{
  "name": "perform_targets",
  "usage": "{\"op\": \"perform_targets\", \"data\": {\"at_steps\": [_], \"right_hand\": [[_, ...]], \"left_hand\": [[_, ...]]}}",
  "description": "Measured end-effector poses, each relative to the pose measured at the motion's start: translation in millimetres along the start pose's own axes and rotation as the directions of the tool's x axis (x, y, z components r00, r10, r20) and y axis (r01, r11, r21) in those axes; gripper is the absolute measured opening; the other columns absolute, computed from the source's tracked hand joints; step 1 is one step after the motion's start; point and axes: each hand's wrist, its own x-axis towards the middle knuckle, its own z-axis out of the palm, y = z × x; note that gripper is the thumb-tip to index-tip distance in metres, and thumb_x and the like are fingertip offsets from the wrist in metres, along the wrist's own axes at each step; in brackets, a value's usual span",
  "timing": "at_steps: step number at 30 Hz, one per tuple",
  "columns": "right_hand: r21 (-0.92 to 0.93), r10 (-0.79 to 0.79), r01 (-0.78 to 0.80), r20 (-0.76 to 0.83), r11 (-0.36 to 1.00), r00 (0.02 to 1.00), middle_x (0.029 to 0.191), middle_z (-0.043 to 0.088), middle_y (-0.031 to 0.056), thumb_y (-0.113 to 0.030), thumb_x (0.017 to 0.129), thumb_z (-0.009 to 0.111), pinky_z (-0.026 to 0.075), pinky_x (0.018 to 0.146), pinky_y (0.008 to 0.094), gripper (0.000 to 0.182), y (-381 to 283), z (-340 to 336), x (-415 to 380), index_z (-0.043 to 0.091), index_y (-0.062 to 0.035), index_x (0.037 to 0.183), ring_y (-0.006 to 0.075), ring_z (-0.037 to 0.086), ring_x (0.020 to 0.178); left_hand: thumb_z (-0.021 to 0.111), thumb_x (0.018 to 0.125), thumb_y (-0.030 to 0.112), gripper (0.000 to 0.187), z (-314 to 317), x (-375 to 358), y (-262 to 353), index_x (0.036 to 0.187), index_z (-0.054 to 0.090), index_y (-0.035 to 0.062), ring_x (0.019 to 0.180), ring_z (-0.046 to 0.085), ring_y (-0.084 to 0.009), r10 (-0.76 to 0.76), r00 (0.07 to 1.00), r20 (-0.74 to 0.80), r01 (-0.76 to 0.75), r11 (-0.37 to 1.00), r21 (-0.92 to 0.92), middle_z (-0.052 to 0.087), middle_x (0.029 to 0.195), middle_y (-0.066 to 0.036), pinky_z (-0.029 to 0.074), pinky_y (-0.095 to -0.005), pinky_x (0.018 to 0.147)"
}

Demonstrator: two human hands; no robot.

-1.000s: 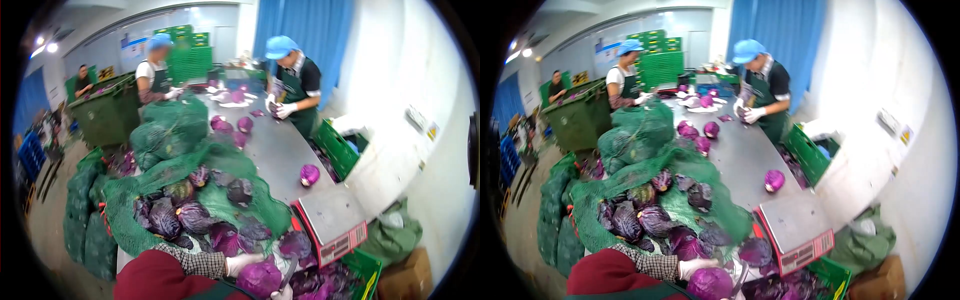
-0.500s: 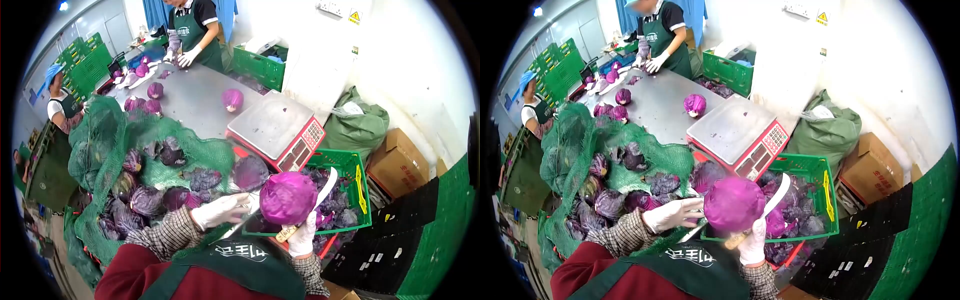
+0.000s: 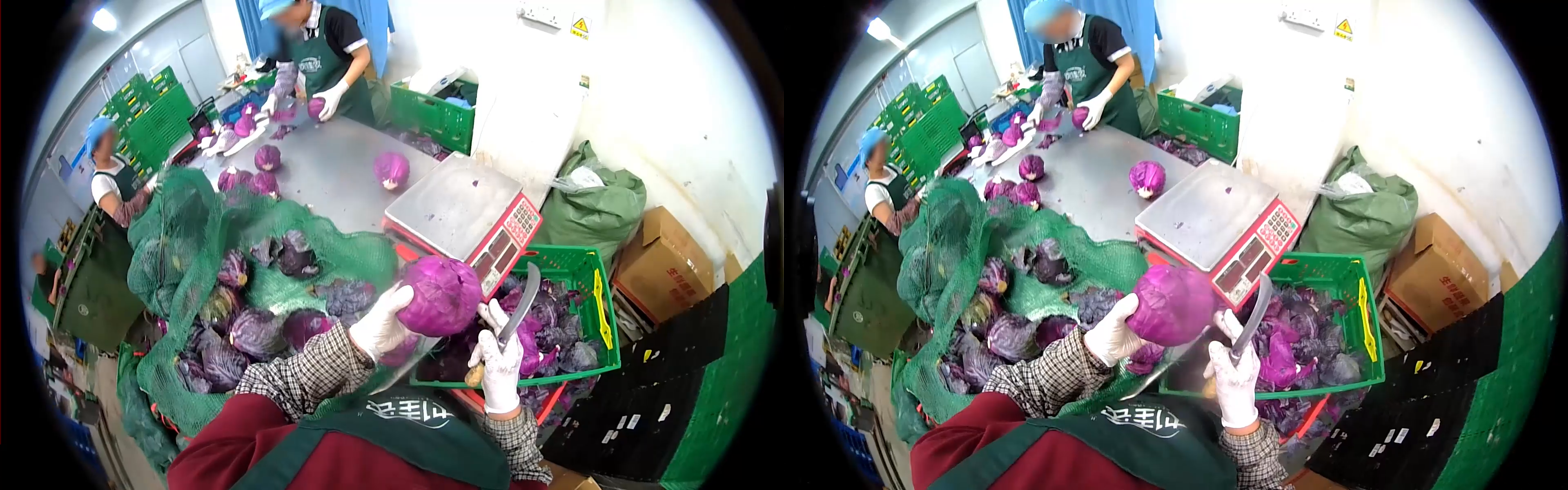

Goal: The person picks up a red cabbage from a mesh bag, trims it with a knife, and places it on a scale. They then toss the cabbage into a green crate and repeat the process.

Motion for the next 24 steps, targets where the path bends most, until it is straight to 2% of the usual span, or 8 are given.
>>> {"op": "perform_targets", "data": {"at_steps": [2, 4, 7, 13, 18, 20, 23, 24], "right_hand": [[-0.062, 0.019, -0.018, 0.003, 0.998, 1.000, 0.126, 0.058, 0.0102, -0.008, 0.090, 0.060, 0.043, 0.054, 0.0197, 0.042, 6.4, -4.9, -3.3, 0.051, -0.0014, 0.131, 0.0055, 0.051, 0.058], [-0.143, 0.055, -0.048, 0.043, 0.989, 0.998, 0.115, 0.063, 0.0116, -0.010, 0.094, 0.052, 0.044, 0.049, 0.0193, 0.045, 19.1, -10.4, -10.0, 0.042, 0.0032, 0.136, 0.0050, 0.050, 0.053], [-0.137, 0.142, -0.129, 0.085, 0.982, 0.986, 0.114, 0.064, 0.0119, -0.010, 0.095, 0.053, 0.045, 0.048, 0.0197, 0.044, 41.1, -12.1, -28.5, 0.042, 0.0025, 0.135, 0.0058, 0.052, 0.054], [-0.120, 0.249, -0.242, 0.051, 0.963, 0.967, 0.110, 0.065, 0.0051, -0.011, 0.091, 0.062, 0.045, 0.054, 0.0188, 0.044, 70.2, -5.6, -49.8, 0.048, -0.0028, 0.132, 0.0044, 0.051, 0.057], [-0.052, 0.525, -0.530, 0.245, 0.847, 0.815, 0.095, 0.070, 0.0024, -0.015, 0.093, 0.061, 0.043, 0.055, 0.0176, 0.032, 84.1, -21.1, -44.9, 0.055, 0.0021, 0.120, 0.0015, 0.051, 0.061], [-0.211, 0.488, -0.444, 0.263, 0.871, 0.832, 0.092, 0.069, 0.0054, -0.015, 0.092, 0.061, 0.046, 0.058, 0.0210, 0.030, 78.6, -16.9, -33.2, 0.057, -0.0010, 0.118, 0.0066, 0.056, 0.065], [-0.672, -0.006, 0.467, 0.567, 0.575, 0.823, 0.112, 0.060, 0.0150, -0.010, 0.088, 0.059, 0.050, 0.077, 0.0281, 0.031, 99.5, -7.0, 0.3, 0.058, -0.0041, 0.119, 0.0190, 0.061, 0.092], [-0.635, -0.070, 0.452, 0.531, 0.627, 0.844, 0.120, 0.057, 0.0149, -0.010, 0.089, 0.059, 0.048, 0.081, 0.0273, 0.034, 106.4, 7.1, 14.8, 0.056, -0.0038, 0.122, 0.0195, 0.060, 0.094]], "left_hand": [[0.078, 0.076, 0.025, 0.083, -2.5, 21.4, 14.5, 0.142, 0.032, 0.0018, 0.126, 0.047, -0.0275, 0.149, 0.988, -0.037, -0.136, 0.960, 0.245, 0.046, 0.137, -0.015, 0.041, -0.0412, 0.107], [0.086, 0.065, 0.023, 0.091, -24.9, 66.5, 20.0, 0.138, 0.036, 0.0012, 0.121, 0.050, -0.0240, 0.530, 0.847, 0.041, -0.386, 0.561, 0.732, 0.050, 0.130, -0.013, 0.040, -0.0383, 0.105], [0.092, 0.057, 0.023, 0.106, -46.5, 131.2, 33.7, 0.140, 0.030, 0.0024, 0.125, 0.045, -0.0259, 0.721, 0.626, 0.298, -0.368, -0.065, 0.928, 0.046, 0.133, -0.014, 0.037, -0.0388, 0.107], [0.089, 0.058, 0.036, 0.115, -49.6, 165.7, 37.8, 0.144, 0.023, -0.0021, 0.136, 0.033, -0.0331, 0.597, 0.723, 0.348, -0.148, -0.359, 0.922, 0.034, 0.144, -0.022, 0.026, -0.0405, 0.114], [0.085, 0.066, 0.038, 0.108, -46.4, 144.9, 95.6, 0.145, 0.025, -0.0041, 0.140, 0.028, -0.0354, 0.514, 0.801, 0.306, -0.200, -0.251, 0.947, 0.028, 0.149, -0.025, 0.025, -0.0387, 0.115], [0.082, 0.070, 0.040, 0.103, -49.1, 130.6, 121.2, 0.145, 0.026, -0.0042, 0.139, 0.030, -0.0346, 0.598, 0.770, 0.223, -0.232, -0.063, 0.971, 0.029, 0.149, -0.025, 0.025, -0.0382, 0.115], [0.081, 0.073, 0.035, 0.100, -69.5, 118.5, 143.1, 0.147, 0.024, 0.0002, 0.140, 0.028, -0.0308, 0.613, 0.760, 0.214, -0.146, -0.160, 0.976, 0.028, 0.151, -0.020, 0.024, -0.0380, 0.115], [0.081, 0.073, 0.037, 0.101, -73.9, 118.9, 142.6, 0.147, 0.024, -0.0010, 0.140, 0.028, -0.0312, 0.613, 0.763, 0.205, -0.158, -0.131, 0.979, 0.028, 0.151, -0.021, 0.025, -0.0378, 0.115]]}}
